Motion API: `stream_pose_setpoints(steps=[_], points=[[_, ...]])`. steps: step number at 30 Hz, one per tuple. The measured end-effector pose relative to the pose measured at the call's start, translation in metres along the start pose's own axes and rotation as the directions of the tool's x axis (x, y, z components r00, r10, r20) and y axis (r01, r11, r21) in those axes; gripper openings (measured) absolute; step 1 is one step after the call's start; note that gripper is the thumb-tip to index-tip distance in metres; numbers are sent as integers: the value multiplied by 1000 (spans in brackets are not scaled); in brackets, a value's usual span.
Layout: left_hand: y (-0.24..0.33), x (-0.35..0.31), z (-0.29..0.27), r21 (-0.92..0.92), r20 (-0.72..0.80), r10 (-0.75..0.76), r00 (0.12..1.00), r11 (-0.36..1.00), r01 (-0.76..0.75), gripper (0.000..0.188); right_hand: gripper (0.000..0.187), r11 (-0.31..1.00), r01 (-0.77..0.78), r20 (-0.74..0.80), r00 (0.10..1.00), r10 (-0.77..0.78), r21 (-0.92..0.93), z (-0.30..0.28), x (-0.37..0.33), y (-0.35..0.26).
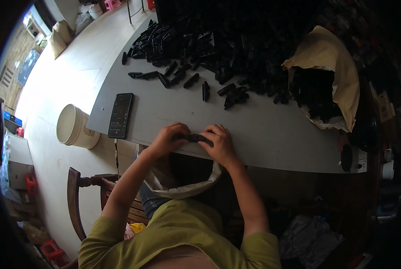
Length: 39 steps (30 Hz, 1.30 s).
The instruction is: The person connects plastic pieces together by hand and places the assembled components into a bag.
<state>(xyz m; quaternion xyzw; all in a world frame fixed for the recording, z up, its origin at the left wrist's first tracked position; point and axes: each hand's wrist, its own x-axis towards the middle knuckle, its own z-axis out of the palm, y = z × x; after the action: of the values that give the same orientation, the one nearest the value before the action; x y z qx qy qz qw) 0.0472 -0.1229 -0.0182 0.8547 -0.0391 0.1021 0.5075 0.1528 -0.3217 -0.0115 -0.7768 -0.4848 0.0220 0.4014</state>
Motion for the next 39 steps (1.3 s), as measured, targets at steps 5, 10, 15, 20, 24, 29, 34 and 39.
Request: stream_pose_setpoints(steps=[5, 10, 15, 20, 24, 29, 34, 39], points=[[-6, 1, 1, -53, -13, -24, 1000, 998, 23, 21, 27, 996, -11, 87, 996, 19, -84, -8, -5, 6], [-3, 7, -1, -59, 1, 8, 1000, 998, -8, 20, 32, 989, 67, 75, 996, -57, -129, 1, 8, 3], [-1, 2, 0, -62, 38, -30, 999, 998, 32, 22, 31, 972, 165, 92, 984, -152, -169, 4, 9, 8], [20, -8, -8, 52, 201, 23, 979, 998, -34, 27, 30, 937, -344, -265, 910, 318, -56, -2, 22, 45], [12, 19, -20, 239, 57, 145, 988, 959, -155, 31, 33, 843, -410, -419, 872, 252, -347, -4, 48, 47], [-34, 99, -14, 595, -386, 107, 916, 788, 159, 60, 30, 785, -426, -403, 881, 248, -449, 9, 48, 49], [-34, 149, -2, 666, -380, -141, 914, 644, 376, 86, 27, 788, -446, -421, 868, 264, -424, 9, 50, 51], [-53, 168, -36, 653, -450, -276, 849, 547, 524, 75, 27, 799, -458, -419, 861, 289, -391, 14, 51, 56]])
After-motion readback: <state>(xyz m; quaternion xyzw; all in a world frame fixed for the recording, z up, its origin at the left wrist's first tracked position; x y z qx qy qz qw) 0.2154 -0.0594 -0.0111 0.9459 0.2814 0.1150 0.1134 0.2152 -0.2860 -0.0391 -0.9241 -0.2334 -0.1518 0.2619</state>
